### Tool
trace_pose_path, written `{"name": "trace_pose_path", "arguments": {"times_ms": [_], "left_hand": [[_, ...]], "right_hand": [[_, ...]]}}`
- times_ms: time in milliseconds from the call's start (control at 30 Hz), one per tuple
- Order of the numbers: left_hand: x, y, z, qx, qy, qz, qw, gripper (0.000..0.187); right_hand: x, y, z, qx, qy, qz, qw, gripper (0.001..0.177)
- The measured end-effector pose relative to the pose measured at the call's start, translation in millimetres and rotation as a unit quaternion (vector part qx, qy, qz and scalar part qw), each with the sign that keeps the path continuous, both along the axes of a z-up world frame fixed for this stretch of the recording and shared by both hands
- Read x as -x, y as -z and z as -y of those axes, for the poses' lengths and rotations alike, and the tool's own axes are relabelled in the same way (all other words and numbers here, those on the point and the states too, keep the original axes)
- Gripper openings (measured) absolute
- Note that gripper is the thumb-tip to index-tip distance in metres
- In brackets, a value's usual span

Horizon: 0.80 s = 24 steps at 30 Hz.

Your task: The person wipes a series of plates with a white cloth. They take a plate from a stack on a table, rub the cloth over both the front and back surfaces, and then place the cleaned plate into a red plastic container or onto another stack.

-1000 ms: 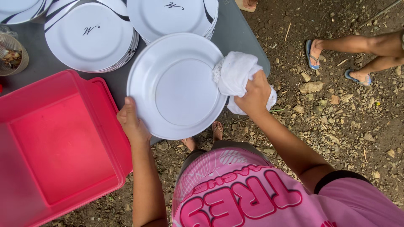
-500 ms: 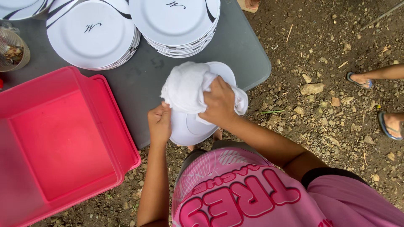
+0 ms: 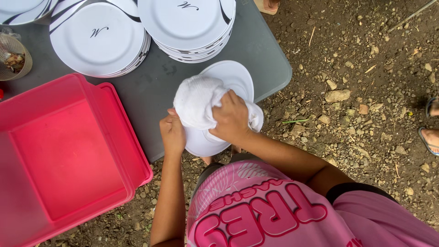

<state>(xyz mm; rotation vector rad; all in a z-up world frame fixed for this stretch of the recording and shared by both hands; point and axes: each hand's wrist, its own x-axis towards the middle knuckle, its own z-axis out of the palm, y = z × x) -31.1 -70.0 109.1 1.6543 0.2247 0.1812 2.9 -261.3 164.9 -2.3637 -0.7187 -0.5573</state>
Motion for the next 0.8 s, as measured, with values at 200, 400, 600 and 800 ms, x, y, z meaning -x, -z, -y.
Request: {"name": "trace_pose_path", "arguments": {"times_ms": [200,400,600,800], "left_hand": [[8,-19,-20,0.0,-0.013,0.006,1.0,0.064],[6,-24,-48,0.094,-0.137,0.084,0.983,0.063],[-20,-39,-40,0.176,-0.239,0.126,0.947,0.049],[-22,-54,23,0.102,-0.326,0.016,0.94,0.063]], "right_hand": [[-45,-11,32,-0.054,0.103,0.015,0.993,0.037],[-46,7,69,-0.047,0.179,-0.005,0.983,0.038],[19,26,62,-0.035,0.105,-0.012,0.994,0.039],[53,21,20,-0.009,-0.022,0.039,0.999,0.041]]}}
